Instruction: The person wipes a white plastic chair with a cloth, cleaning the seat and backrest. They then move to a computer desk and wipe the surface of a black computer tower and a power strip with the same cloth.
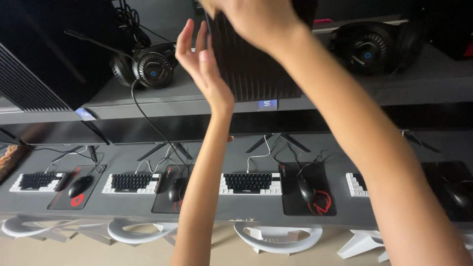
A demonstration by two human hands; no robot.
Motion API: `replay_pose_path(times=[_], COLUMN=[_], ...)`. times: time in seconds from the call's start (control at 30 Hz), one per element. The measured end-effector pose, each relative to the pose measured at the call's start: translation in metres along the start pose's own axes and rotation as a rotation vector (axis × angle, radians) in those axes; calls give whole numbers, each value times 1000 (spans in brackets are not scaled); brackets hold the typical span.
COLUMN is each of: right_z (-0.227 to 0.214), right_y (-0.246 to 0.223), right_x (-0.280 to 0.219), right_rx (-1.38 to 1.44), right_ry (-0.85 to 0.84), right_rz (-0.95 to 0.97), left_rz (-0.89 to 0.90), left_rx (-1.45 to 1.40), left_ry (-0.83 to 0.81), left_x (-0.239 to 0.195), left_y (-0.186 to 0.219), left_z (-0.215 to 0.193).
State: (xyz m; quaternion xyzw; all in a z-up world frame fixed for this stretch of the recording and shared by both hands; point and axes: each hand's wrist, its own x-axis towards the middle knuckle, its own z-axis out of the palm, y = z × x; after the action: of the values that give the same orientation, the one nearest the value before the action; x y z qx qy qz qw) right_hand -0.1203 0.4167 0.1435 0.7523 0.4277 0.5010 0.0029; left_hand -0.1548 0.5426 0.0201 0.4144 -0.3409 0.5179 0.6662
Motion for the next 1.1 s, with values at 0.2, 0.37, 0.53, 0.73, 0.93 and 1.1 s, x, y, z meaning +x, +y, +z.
replay_pose_path(times=[0.2,0.37,0.53,0.73,0.93,1.1], right_z=[25,42,41,-21,-9,8], right_y=[-53,-86,-76,-26,-36,-47], right_x=[-67,-129,-132,-46,-38,-45], right_rx=[-245,-272,-139,38,-66,-172], right_ry=[341,189,150,239,243,240], right_rz=[-239,-233,-269,-139,-160,-176], left_rz=[-159,-221,-170,-29,-18,-100], left_rx=[-79,76,231,286,279,158], left_ry=[45,21,-70,-147,-209,-133], left_x=[-26,-59,-74,-44,-12,3], left_y=[11,21,17,24,28,25], left_z=[-17,-26,-31,-19,-12,-15])
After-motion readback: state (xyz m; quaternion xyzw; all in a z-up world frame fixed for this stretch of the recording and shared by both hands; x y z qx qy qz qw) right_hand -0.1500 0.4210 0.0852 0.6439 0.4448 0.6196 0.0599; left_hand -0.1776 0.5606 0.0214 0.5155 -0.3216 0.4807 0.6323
